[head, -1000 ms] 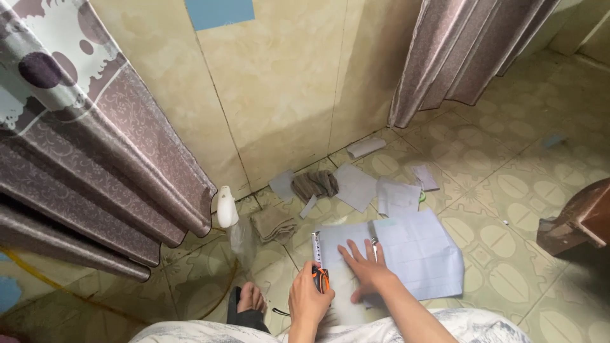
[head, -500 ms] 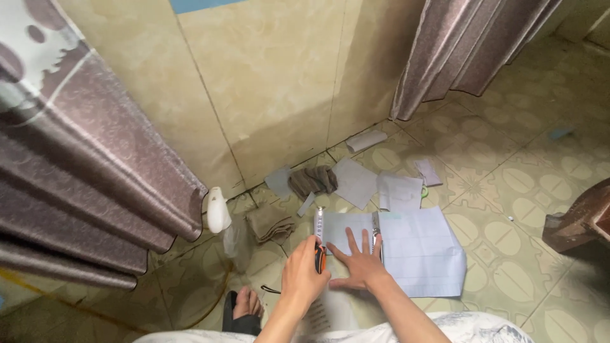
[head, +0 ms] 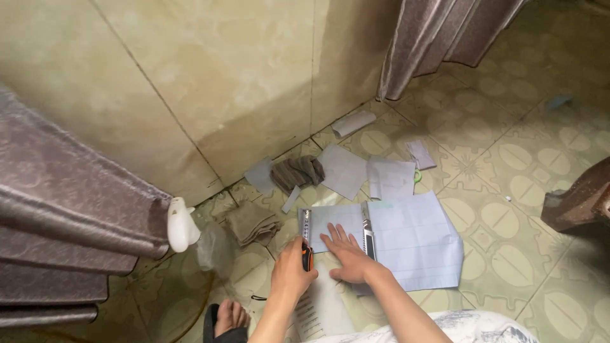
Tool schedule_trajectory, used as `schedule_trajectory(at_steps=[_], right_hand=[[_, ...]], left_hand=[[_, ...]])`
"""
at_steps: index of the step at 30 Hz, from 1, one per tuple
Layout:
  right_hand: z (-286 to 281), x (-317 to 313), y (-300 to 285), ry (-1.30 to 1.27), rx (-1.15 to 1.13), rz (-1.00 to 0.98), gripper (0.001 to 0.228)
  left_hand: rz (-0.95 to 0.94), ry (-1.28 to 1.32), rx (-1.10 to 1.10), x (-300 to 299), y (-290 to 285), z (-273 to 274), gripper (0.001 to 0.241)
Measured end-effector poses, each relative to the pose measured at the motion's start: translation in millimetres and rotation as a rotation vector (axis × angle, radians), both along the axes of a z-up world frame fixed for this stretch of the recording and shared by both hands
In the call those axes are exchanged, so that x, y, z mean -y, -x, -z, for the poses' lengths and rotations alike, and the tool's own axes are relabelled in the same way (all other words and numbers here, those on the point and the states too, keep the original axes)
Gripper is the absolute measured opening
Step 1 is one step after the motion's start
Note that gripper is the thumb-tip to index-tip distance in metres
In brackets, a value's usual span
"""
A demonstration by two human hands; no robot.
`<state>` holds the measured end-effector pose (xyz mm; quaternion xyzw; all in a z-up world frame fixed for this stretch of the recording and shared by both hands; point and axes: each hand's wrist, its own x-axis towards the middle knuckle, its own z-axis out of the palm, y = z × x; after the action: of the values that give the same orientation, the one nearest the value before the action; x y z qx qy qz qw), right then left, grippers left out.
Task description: Measuring a wall area and cutting a piece of paper to size for application.
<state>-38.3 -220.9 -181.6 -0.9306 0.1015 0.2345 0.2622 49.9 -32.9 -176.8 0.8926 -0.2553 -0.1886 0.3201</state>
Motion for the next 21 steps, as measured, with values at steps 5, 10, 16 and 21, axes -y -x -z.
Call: schedule_trajectory(at_steps=[5, 10, 16, 21], right_hand=[[5.3, -1.2, -2.0, 0.025, -0.017, -0.019, 0.105], [-9.1, -6.4, -5.1, 0.064, -0.11, -0.044, 0.11], [-6.3, -12.8, -2.3, 0.11, -0.094, -0.056, 0.109], [0.4, -14.5, -3.0, 0.141, -0.089, -0.058, 0.105]], left_hand=[[0.045, -0.207, -0.037, 5.6, -1.8, 9.1, 0.092], [0.044, -0.196, -0.078, 4.1, -5.5, 11.5, 0.098], [-0.01, -0.079, -0.144, -4.4, -16.6, 10.7, 0.071], [-0.03, -0.04, -0.114, 3.1, -13.8, -2.1, 0.067]])
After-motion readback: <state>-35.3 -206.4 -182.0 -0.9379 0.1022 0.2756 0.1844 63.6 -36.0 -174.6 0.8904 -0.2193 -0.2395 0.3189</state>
